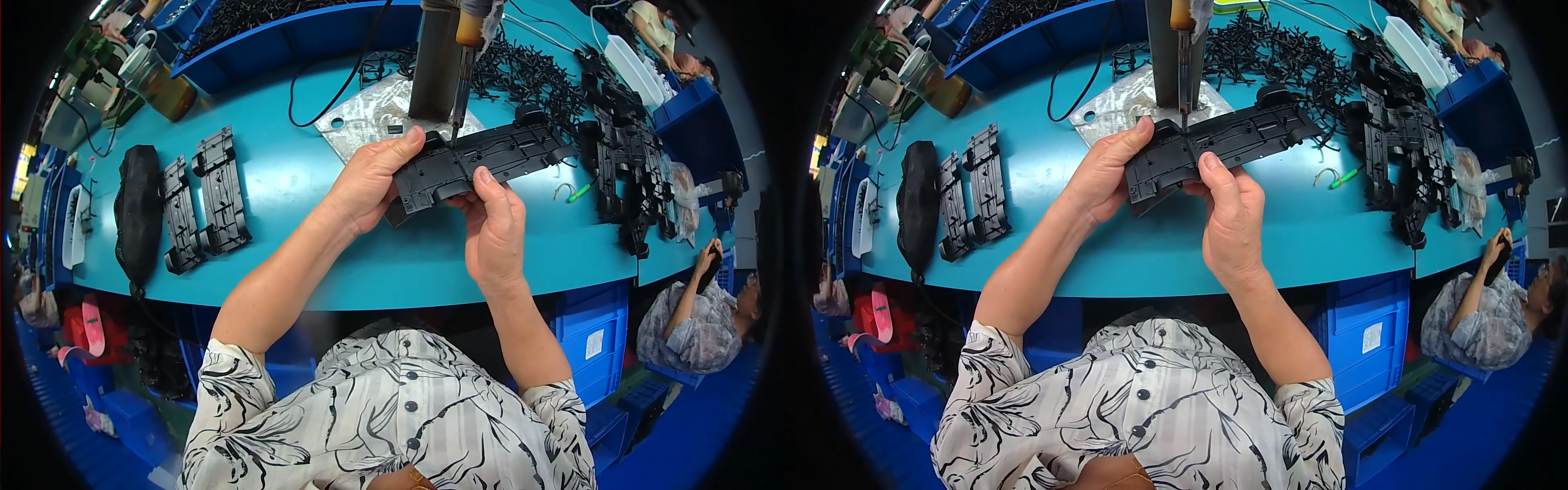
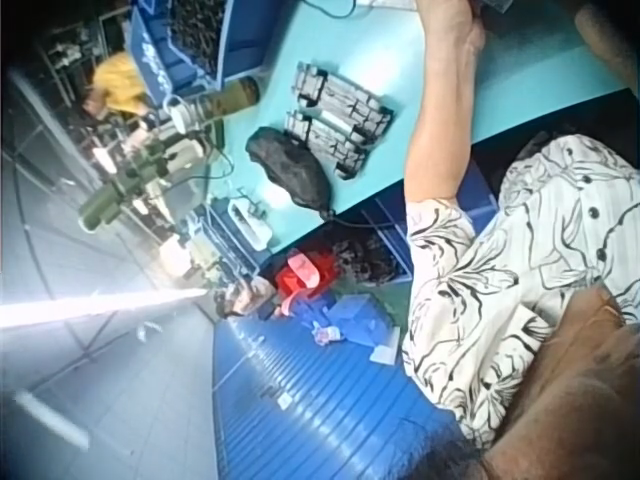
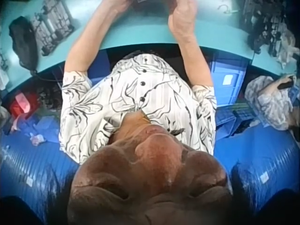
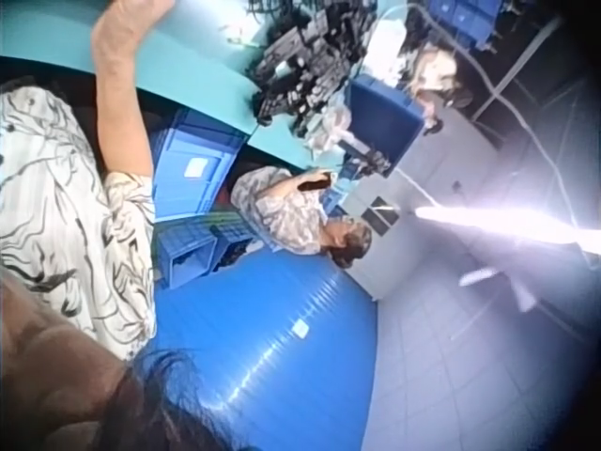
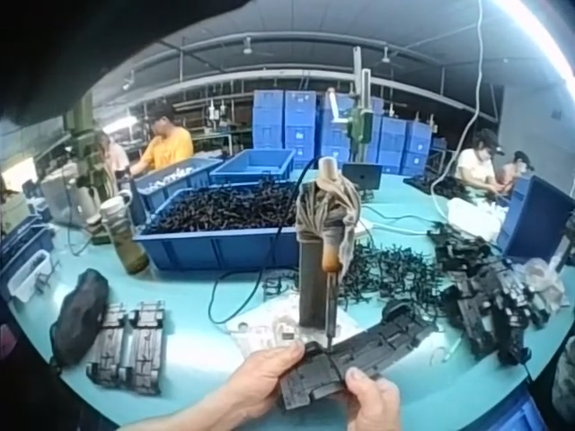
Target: Assembling the bottom chassis of a toy car using a stationary power screwdriver.
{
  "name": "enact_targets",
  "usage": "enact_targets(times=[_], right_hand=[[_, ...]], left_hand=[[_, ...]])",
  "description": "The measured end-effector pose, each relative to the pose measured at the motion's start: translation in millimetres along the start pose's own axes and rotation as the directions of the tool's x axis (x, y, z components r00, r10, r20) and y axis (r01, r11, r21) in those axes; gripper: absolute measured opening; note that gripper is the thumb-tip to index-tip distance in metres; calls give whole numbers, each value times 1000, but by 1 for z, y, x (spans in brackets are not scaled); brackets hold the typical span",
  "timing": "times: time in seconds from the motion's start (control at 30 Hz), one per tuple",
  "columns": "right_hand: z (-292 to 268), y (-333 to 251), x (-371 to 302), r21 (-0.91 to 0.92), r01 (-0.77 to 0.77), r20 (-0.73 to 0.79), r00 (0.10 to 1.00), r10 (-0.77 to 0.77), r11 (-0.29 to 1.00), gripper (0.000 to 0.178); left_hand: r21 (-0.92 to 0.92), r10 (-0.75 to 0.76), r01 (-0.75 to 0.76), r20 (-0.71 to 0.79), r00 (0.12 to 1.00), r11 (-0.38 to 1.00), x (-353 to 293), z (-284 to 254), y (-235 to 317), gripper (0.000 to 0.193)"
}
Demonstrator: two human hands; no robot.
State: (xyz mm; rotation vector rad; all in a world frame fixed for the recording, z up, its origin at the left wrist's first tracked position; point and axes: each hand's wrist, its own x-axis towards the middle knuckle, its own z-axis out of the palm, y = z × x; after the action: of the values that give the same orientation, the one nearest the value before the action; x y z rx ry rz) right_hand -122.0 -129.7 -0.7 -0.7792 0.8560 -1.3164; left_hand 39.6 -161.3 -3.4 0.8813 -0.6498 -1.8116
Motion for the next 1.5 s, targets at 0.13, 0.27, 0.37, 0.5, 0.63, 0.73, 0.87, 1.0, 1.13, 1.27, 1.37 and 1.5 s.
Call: enact_targets(times=[0.13, 0.27, 0.37, 0.5, 0.63, 0.73, 0.87, 1.0, 1.13, 1.27, 1.37, 1.5], right_hand=[[2, -1, -1, -2, 8, -6, 1000, -8, 1000, 25], [4, -1, -1, 7, 13, -13, 1000, -13, 1000, 26], [4, -1, -1, 11, 12, -16, 1000, -12, 1000, 26], [6, -2, -1, -13, 37, -28, 999, -37, 999, 26], [6, -1, -1, -6, 38, -35, 999, -38, 999, 26], [4, 0, 0, 0, 43, -21, 999, -43, 999, 25], [-4, 0, 1, 46, -26, 10, 1000, 26, 999, 27], [-7, 2, 1, 86, -123, 6, 992, 123, 989, 27], [-15, 5, 1, 58, -134, -4, 991, 135, 989, 27], [-12, 5, 2, 62, -110, 6, 994, 110, 992, 26], [-8, 6, 4, 75, -107, 14, 994, 106, 991, 26], [-6, 6, 6, 67, -111, 21, 994, 110, 992, 26]], left_hand=[[-15, 3, -2, 3, 1000, 1000, -1, 2, 0, 43], [-9, -6, 6, -4, 1000, 1000, 0, 0, 0, 43], [-15, -4, 4, 0, 1000, 1000, 0, 0, -1, 43], [-18, 0, 0, -5, 1000, 1000, -1, 1, 0, 44], [-9, 18, -18, -5, 1000, 1000, -2, 3, 1, 43], [-4, 35, -35, 10, 999, 999, 0, 1, -1, 43], [24, 63, -64, 36, 997, 998, 0, 2, -1, 43], [35, 83, -82, -18, 996, 996, 2, -3, -7, 41], [50, 94, -92, -40, 995, 994, 4, -2, -7, 38], [28, 90, -89, -40, 995, 996, 4, -3, -5, 36], [3, 77, -77, -47, 996, 997, 3, -4, -3, 35], [11, 96, -96, -53, 994, 995, 5, -8, -3, 36]])
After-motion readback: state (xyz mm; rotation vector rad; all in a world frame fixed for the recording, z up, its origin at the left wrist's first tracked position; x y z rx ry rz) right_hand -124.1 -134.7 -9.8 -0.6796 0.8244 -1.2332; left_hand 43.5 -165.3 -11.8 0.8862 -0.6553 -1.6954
